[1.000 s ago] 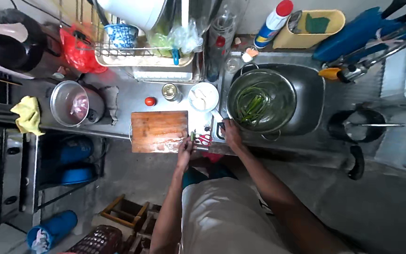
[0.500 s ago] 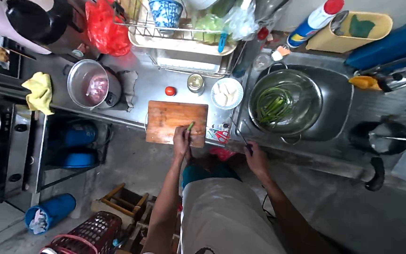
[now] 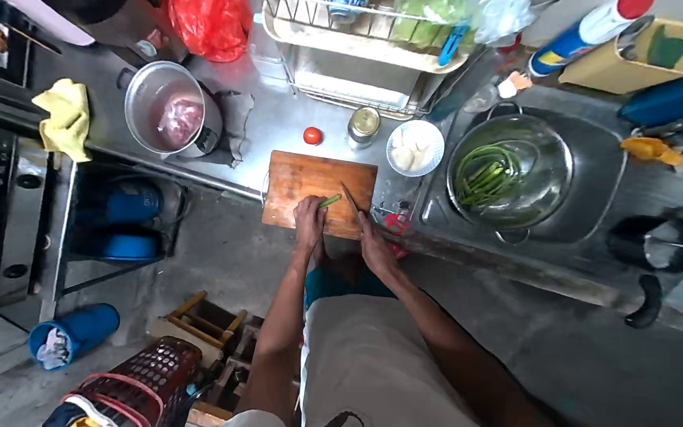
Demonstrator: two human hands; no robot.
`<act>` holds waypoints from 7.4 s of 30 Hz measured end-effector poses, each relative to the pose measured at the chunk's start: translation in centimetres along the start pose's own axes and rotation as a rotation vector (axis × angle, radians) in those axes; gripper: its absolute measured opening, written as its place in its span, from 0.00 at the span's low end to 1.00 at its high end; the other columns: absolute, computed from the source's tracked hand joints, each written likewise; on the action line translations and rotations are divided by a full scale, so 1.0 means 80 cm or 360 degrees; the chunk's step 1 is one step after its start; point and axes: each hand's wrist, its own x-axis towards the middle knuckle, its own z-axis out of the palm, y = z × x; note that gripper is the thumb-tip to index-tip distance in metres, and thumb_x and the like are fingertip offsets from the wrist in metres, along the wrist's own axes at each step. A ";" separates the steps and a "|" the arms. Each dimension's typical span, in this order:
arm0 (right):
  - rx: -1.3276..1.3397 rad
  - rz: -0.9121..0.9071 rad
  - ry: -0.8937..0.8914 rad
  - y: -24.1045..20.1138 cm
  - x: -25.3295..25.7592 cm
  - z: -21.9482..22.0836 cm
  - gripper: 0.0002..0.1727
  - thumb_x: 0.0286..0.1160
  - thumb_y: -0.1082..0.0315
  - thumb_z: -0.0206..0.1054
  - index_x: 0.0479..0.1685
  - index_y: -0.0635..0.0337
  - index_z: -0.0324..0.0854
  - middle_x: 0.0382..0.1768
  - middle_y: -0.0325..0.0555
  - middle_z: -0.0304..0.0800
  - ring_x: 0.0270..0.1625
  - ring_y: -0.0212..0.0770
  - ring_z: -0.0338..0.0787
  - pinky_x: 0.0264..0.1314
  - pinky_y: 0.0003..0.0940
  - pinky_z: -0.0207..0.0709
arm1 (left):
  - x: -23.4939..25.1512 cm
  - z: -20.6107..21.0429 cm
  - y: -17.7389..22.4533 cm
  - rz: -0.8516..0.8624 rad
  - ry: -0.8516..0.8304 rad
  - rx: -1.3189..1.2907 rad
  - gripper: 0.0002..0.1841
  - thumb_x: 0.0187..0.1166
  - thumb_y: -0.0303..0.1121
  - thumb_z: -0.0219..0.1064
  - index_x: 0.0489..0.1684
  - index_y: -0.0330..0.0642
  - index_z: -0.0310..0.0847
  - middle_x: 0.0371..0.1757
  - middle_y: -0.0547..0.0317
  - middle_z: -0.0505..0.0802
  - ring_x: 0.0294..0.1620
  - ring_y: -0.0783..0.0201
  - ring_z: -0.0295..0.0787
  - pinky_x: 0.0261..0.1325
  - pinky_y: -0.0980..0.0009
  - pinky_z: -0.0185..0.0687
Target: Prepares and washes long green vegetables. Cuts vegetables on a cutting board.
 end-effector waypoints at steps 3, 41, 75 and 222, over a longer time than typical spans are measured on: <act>-0.0040 0.0041 -0.0026 0.000 0.003 0.000 0.39 0.92 0.67 0.50 0.99 0.39 0.37 0.67 0.64 0.86 0.57 0.63 0.93 0.62 0.59 0.85 | -0.001 -0.001 0.001 -0.0002 0.0058 -0.0054 0.18 0.82 0.39 0.70 0.68 0.49 0.84 0.69 0.51 0.87 0.72 0.47 0.81 0.70 0.43 0.75; -0.0240 0.0195 -0.0071 -0.034 0.003 -0.007 0.21 0.95 0.62 0.45 0.79 0.60 0.65 0.48 0.61 0.92 0.54 0.61 0.94 0.56 0.56 0.86 | 0.033 0.029 -0.012 0.0358 -0.0049 0.0022 0.12 0.86 0.27 0.60 0.56 0.42 0.90 0.65 0.56 0.92 0.71 0.56 0.84 0.78 0.60 0.77; -0.0272 0.0268 0.0211 -0.007 0.028 0.017 0.17 0.90 0.64 0.55 0.69 0.63 0.74 0.57 0.62 0.88 0.57 0.63 0.92 0.54 0.58 0.85 | 0.053 -0.004 0.016 0.0469 -0.0209 0.0238 0.12 0.86 0.32 0.61 0.59 0.45 0.89 0.69 0.55 0.89 0.76 0.50 0.79 0.81 0.47 0.69; 0.0002 -0.0186 0.0059 -0.015 0.014 -0.011 0.33 0.94 0.64 0.48 0.97 0.32 0.50 0.44 0.57 0.94 0.44 0.59 0.95 0.49 0.56 0.88 | 0.045 -0.012 -0.036 0.0598 -0.0428 0.0249 0.18 0.86 0.31 0.62 0.72 0.51 0.83 0.77 0.60 0.85 0.75 0.55 0.81 0.75 0.59 0.78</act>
